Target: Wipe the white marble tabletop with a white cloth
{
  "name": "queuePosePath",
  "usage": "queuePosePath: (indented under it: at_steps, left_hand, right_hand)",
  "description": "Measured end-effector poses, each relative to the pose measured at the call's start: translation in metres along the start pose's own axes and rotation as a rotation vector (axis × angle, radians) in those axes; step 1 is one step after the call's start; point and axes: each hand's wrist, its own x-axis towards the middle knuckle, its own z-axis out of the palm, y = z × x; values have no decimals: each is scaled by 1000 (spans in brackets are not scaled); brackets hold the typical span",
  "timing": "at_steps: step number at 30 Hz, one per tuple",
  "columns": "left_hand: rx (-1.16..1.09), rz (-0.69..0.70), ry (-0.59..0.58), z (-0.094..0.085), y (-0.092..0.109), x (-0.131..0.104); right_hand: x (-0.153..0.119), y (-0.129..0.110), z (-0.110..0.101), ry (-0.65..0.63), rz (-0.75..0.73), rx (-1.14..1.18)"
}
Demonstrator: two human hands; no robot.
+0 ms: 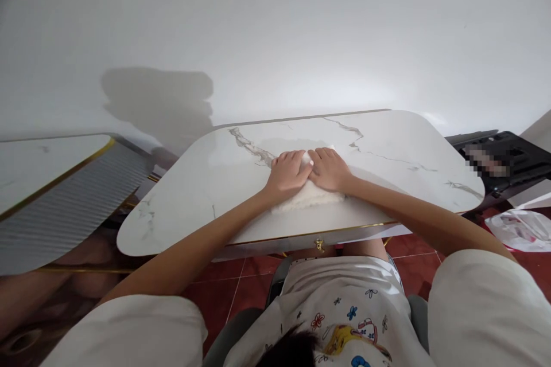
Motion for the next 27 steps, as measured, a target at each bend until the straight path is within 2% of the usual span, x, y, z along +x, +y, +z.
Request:
queuePosePath:
  at_steps: [3, 5, 9, 15, 19, 23, 27]
  left_hand:
    - [-2, 50, -16, -3, 9, -37]
    - [-27, 78, -9, -2, 14, -52]
    - [-33, 89, 7, 3, 30, -55]
    - [-90, 160, -33, 17, 74, -35]
    - [-124, 240, -1, 28, 98, -17]
    - [-156, 228, 1, 38, 101, 9]
    - [-145, 161, 46, 45, 92, 45]
  right_hand:
    - [-35, -20, -6, 15, -23, 32]
    - [-50, -26, -9, 30, -32, 52]
    - [-66, -17, -15, 31, -31, 59]
    - [-94, 28, -34, 8, 23, 13]
    - [-106, 59, -45, 13, 64, -24]
    - [-90, 82, -44, 36, 96, -51]
    - [-51, 105, -38, 31, 95, -28]
